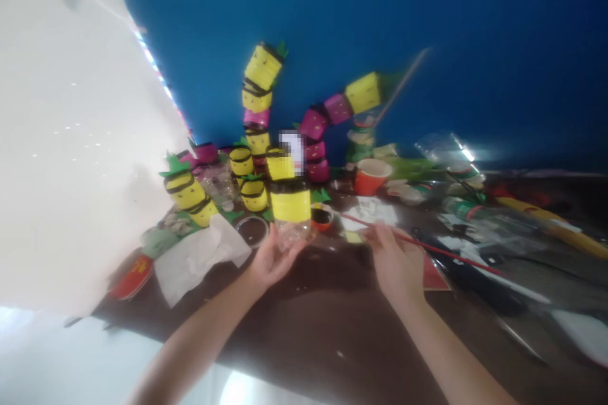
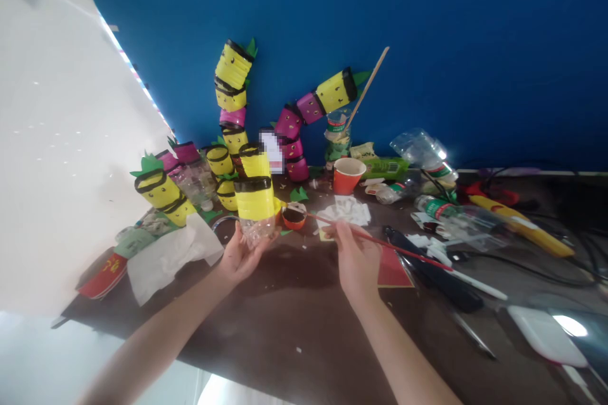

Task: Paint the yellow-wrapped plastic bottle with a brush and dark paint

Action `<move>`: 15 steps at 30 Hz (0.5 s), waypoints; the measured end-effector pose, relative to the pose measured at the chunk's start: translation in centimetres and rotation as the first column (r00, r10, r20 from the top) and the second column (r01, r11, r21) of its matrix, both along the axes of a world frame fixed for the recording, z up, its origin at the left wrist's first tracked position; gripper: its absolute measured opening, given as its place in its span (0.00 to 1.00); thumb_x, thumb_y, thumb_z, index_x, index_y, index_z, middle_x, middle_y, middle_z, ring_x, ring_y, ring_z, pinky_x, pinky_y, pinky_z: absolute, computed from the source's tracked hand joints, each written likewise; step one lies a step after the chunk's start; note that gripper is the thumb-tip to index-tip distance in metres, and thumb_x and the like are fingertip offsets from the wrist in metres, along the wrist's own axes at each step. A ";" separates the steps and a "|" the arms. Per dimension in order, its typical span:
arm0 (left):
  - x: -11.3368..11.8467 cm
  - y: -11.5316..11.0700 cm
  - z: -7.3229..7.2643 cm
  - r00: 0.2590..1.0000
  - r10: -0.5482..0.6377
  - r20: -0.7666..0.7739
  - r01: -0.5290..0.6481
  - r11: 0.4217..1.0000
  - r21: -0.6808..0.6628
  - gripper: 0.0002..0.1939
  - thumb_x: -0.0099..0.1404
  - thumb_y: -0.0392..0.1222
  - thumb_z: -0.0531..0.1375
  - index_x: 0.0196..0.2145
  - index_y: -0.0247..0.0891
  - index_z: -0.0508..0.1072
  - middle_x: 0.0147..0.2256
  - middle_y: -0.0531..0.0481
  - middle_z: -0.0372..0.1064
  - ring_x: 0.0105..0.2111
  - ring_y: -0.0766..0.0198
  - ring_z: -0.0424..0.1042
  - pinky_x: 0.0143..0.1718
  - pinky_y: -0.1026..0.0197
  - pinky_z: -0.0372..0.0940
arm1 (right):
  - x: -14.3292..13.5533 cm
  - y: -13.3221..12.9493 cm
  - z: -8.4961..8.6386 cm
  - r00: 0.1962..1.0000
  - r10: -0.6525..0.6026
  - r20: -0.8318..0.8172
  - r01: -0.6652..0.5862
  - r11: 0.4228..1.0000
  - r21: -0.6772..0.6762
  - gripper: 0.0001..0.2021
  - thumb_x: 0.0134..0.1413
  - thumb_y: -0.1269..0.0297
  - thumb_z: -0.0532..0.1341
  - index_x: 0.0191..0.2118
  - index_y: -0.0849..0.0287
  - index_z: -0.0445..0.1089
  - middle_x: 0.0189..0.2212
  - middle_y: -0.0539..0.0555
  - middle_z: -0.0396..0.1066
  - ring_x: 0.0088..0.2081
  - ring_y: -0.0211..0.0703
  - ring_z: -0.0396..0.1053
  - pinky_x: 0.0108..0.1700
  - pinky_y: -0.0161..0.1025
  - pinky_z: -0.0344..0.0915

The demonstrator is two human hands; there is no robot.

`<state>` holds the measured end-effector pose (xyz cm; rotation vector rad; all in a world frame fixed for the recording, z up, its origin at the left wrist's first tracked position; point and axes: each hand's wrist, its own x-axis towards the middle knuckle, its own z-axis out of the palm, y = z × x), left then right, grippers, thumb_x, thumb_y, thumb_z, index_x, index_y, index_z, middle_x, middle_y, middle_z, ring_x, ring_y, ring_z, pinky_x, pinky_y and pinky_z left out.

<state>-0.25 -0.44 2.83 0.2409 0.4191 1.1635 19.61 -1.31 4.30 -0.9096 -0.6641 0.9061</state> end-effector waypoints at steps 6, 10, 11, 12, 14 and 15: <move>0.1 0.2 -0.3 1.000 0.015 -0.011 -0.016 0.997 -0.078 0.28 0.70 0.49 0.43 0.63 0.32 0.53 0.49 0.39 0.72 0.49 0.58 0.71 0.56 0.56 0.60 | -0.5 -0.8 0.6 0.983 0.161 -0.084 -0.161 0.987 0.007 0.12 0.33 0.56 0.73 0.22 0.56 0.75 0.19 0.48 0.74 0.22 0.35 0.70 0.25 0.34 0.68; 0.2 0.2 -0.4 1.000 0.001 0.023 -0.001 1.000 -0.015 0.28 0.71 0.49 0.43 0.63 0.33 0.52 0.51 0.39 0.70 0.51 0.58 0.70 0.58 0.55 0.59 | -0.9 -0.9 0.1 0.985 0.160 -0.071 -0.162 0.987 -0.022 0.12 0.34 0.56 0.73 0.23 0.57 0.75 0.19 0.48 0.73 0.22 0.35 0.69 0.26 0.33 0.68; 0.2 0.2 -0.5 1.000 -0.002 0.023 0.002 1.000 -0.011 0.28 0.71 0.49 0.43 0.63 0.33 0.52 0.51 0.39 0.70 0.51 0.58 0.70 0.58 0.55 0.58 | -0.9 -0.8 0.0 0.986 0.150 -0.068 -0.152 0.988 -0.027 0.12 0.34 0.56 0.73 0.23 0.57 0.75 0.19 0.48 0.73 0.22 0.35 0.69 0.27 0.34 0.69; 0.2 0.1 -0.5 1.000 -0.003 0.016 0.003 1.000 -0.017 0.28 0.70 0.49 0.43 0.63 0.33 0.53 0.51 0.39 0.70 0.51 0.58 0.70 0.58 0.55 0.58 | -0.8 -0.8 -0.1 0.989 0.139 -0.060 -0.141 0.990 -0.030 0.12 0.33 0.56 0.73 0.23 0.57 0.75 0.19 0.49 0.73 0.22 0.35 0.70 0.27 0.34 0.69; 0.1 0.1 -0.4 1.000 0.001 -0.006 -0.001 0.999 -0.041 0.28 0.70 0.49 0.44 0.63 0.33 0.53 0.51 0.39 0.70 0.51 0.57 0.70 0.58 0.55 0.58 | -0.7 -0.6 -0.3 0.993 0.116 -0.034 -0.117 0.993 -0.033 0.13 0.33 0.55 0.73 0.23 0.58 0.75 0.19 0.49 0.73 0.22 0.36 0.70 0.28 0.35 0.69; 0.1 0.1 -0.4 1.000 0.004 -0.015 -0.005 0.999 -0.050 0.28 0.70 0.49 0.44 0.63 0.33 0.53 0.51 0.39 0.70 0.51 0.57 0.70 0.58 0.55 0.58 | -0.7 -0.5 -0.3 0.994 0.103 -0.022 -0.104 0.994 -0.033 0.13 0.33 0.55 0.73 0.23 0.58 0.75 0.19 0.49 0.73 0.22 0.36 0.70 0.28 0.35 0.69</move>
